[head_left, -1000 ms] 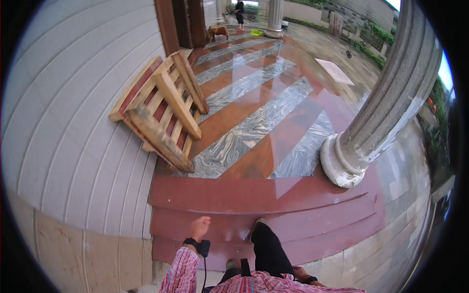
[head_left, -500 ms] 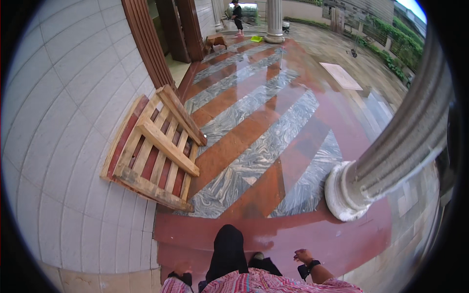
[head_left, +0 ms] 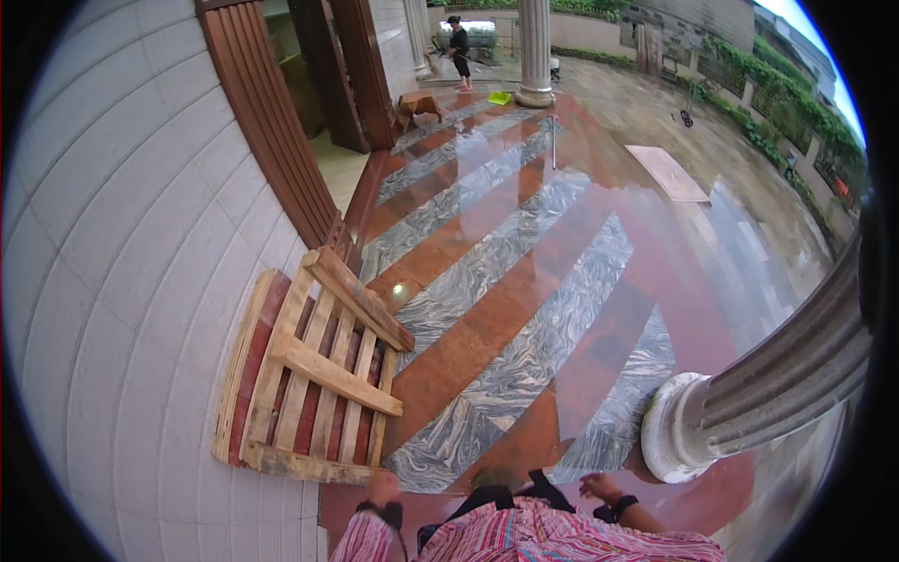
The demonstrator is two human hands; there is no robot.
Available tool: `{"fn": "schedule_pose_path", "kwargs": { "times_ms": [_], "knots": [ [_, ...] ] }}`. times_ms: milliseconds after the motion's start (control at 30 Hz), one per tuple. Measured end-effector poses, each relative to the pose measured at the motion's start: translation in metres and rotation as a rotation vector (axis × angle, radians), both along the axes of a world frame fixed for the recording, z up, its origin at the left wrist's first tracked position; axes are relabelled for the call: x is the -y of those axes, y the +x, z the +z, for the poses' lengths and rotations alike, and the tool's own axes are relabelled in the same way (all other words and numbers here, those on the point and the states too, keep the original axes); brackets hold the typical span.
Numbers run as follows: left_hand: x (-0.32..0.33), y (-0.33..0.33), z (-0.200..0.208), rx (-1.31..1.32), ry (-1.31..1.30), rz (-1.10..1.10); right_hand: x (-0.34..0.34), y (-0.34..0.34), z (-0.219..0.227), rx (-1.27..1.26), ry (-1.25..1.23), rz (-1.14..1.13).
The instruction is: Mopping the outdoor porch and stairs area.
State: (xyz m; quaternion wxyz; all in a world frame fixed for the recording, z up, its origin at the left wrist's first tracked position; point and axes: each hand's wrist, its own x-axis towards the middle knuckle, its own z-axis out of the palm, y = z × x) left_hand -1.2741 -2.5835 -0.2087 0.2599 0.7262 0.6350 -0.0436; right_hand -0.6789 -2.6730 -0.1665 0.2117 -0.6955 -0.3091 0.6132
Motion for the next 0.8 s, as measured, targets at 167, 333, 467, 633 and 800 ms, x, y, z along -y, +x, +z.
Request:
{"fn": "schedule_pose_path", "kwargs": {
  "times_ms": [167, 333, 467, 633, 800],
  "knots": [
    [-0.189, 0.112, 0.094, 0.801, -0.174, 0.333, -0.088, -0.002, 0.022, 0.049, -0.012, -0.085],
    [-0.322, 0.179, 0.114, 0.888, -0.245, 0.207, -0.112, 0.027, -0.005, 0.057, -0.158, -0.171],
    [-0.378, 0.165, 0.072, 0.834, -0.202, 0.287, -0.145, 0.08, -0.039, 0.236, 0.075, 0.404],
    [-0.406, 0.082, 0.022, 0.165, -0.02, -0.491, -0.281, 0.125, -0.027, 0.795, 0.157, 1.144],
    [-0.399, 0.093, 0.0, 0.393, -0.367, 0.14, -0.475, 0.156, -0.037, 0.314, 0.129, 0.165]
  ]
}}
